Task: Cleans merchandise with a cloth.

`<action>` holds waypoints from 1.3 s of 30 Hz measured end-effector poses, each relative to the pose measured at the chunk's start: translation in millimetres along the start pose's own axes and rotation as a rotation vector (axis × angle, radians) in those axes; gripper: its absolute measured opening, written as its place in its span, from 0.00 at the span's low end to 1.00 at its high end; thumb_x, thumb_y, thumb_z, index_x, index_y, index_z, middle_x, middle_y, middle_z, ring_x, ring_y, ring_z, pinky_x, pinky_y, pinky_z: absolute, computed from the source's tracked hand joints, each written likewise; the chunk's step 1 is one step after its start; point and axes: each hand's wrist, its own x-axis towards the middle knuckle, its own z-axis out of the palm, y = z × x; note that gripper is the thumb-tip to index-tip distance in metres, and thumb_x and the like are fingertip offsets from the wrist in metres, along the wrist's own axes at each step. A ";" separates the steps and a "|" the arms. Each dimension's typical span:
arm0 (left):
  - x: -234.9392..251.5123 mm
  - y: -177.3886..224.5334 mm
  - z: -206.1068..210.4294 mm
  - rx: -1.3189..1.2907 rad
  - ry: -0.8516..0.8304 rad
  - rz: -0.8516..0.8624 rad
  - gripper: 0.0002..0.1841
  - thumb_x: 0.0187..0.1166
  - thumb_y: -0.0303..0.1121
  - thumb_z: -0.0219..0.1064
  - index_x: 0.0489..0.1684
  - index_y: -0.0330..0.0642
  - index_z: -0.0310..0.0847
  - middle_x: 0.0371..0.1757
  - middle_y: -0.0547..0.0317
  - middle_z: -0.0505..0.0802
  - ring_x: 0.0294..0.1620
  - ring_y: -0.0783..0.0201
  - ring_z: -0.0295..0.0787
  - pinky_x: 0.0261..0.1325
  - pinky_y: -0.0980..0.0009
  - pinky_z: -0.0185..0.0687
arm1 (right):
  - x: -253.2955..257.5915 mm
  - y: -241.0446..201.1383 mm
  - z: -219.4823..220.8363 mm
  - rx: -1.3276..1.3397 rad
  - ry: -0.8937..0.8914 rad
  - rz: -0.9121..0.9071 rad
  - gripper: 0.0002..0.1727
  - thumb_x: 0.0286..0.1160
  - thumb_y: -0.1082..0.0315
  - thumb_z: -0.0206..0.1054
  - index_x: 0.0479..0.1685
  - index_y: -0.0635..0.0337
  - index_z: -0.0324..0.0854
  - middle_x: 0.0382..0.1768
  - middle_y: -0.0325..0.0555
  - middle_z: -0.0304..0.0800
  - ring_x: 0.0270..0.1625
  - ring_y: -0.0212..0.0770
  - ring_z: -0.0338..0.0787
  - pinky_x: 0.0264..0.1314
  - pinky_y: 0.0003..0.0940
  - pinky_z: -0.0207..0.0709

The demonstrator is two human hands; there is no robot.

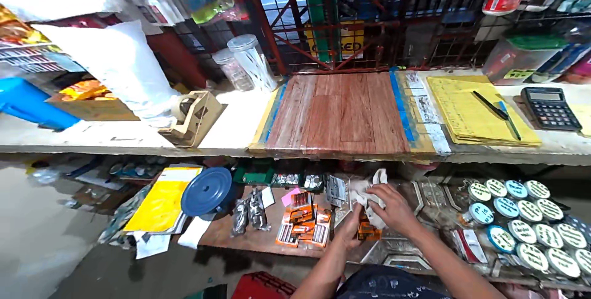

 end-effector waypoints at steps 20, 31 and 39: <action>-4.1 -16.5 -9.1 -0.467 0.093 0.115 0.31 0.90 0.62 0.34 0.55 0.50 0.78 0.39 0.58 0.93 0.39 0.65 0.92 0.41 0.66 0.89 | -12.0 -53.8 21.2 -0.189 -0.491 0.137 0.22 0.86 0.62 0.60 0.73 0.59 0.83 0.71 0.65 0.82 0.73 0.65 0.81 0.72 0.61 0.74; -1.1 -6.9 -26.1 -0.573 -0.027 0.235 0.43 0.84 0.71 0.28 0.62 0.44 0.78 0.48 0.45 0.94 0.46 0.51 0.95 0.45 0.53 0.92 | -27.8 4.3 -6.0 -0.208 -0.235 0.338 0.19 0.84 0.66 0.61 0.68 0.58 0.87 0.67 0.62 0.86 0.70 0.64 0.84 0.71 0.63 0.76; -0.9 -7.7 -6.2 -0.512 0.004 0.210 0.42 0.85 0.69 0.29 0.62 0.44 0.79 0.48 0.48 0.95 0.45 0.55 0.95 0.44 0.58 0.92 | -40.6 -10.7 28.7 -0.190 -0.120 -0.081 0.16 0.76 0.70 0.67 0.59 0.52 0.92 0.59 0.60 0.91 0.59 0.65 0.91 0.55 0.62 0.84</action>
